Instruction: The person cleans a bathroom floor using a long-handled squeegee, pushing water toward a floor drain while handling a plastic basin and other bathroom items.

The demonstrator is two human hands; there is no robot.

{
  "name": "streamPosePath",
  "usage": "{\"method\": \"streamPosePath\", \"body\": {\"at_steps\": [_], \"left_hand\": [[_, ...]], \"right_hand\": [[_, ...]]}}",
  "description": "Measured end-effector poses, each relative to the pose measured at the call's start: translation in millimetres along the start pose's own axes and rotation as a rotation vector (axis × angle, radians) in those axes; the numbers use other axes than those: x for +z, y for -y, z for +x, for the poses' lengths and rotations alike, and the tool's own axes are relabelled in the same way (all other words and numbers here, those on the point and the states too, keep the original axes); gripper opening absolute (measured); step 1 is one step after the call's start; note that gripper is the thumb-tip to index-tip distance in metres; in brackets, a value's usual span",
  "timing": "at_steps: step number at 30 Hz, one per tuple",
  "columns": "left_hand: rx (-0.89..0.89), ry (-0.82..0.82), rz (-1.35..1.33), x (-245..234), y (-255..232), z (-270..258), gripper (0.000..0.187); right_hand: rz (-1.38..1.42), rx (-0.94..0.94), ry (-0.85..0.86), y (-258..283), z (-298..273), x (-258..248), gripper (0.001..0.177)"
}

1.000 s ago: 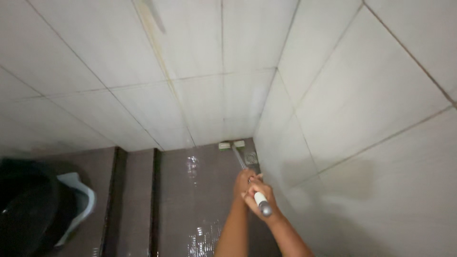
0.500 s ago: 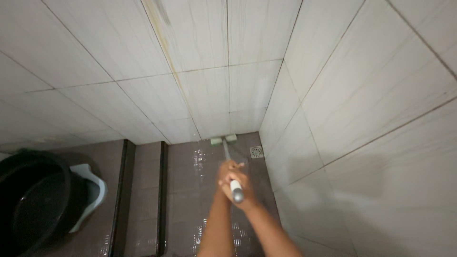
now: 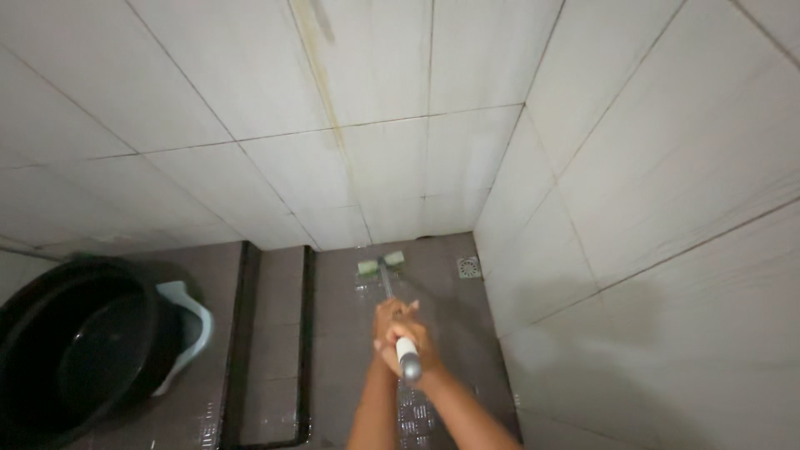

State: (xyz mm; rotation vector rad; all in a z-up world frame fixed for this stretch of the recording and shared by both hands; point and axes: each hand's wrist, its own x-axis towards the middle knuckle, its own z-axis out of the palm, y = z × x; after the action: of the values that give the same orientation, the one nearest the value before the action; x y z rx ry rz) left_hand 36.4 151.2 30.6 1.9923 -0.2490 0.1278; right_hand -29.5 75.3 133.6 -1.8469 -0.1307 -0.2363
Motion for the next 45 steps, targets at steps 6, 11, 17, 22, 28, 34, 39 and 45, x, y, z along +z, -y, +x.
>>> {"method": "streamPosePath", "body": {"at_steps": [6, 11, 17, 22, 28, 34, 39, 45], "left_hand": [[-0.005, 0.033, 0.068, -19, -17, 27, 0.032], [-0.059, 0.058, 0.127, -42, -26, -33, 0.034], [-0.057, -0.036, -0.092, -67, 13, -32, 0.031], [-0.014, -0.037, -0.046, -91, 36, 2, 0.031], [-0.066, 0.054, 0.06, -125, 22, -51, 0.031], [-0.02, 0.009, -0.039, -149, 50, -35, 0.031], [-0.019, 0.006, -0.01, -161, 71, 1, 0.031], [-0.153, 0.139, 0.121, -180, 60, -48, 0.032]], "right_hand": [[0.018, -0.204, -0.032, 2, 5, -5, 0.032], [0.06, 0.005, 0.083, 34, -28, 0, 0.03], [0.11, -0.307, 0.007, 33, -16, 56, 0.029], [0.092, -0.137, 0.02, 33, 8, 92, 0.03], [0.069, -0.268, 0.045, 70, -33, 93, 0.032], [0.014, -0.254, 0.07, 58, -26, 138, 0.031], [0.02, -0.211, 0.049, 55, 8, 157, 0.031], [0.014, -0.174, 0.079, 74, -25, 164, 0.032]]}}
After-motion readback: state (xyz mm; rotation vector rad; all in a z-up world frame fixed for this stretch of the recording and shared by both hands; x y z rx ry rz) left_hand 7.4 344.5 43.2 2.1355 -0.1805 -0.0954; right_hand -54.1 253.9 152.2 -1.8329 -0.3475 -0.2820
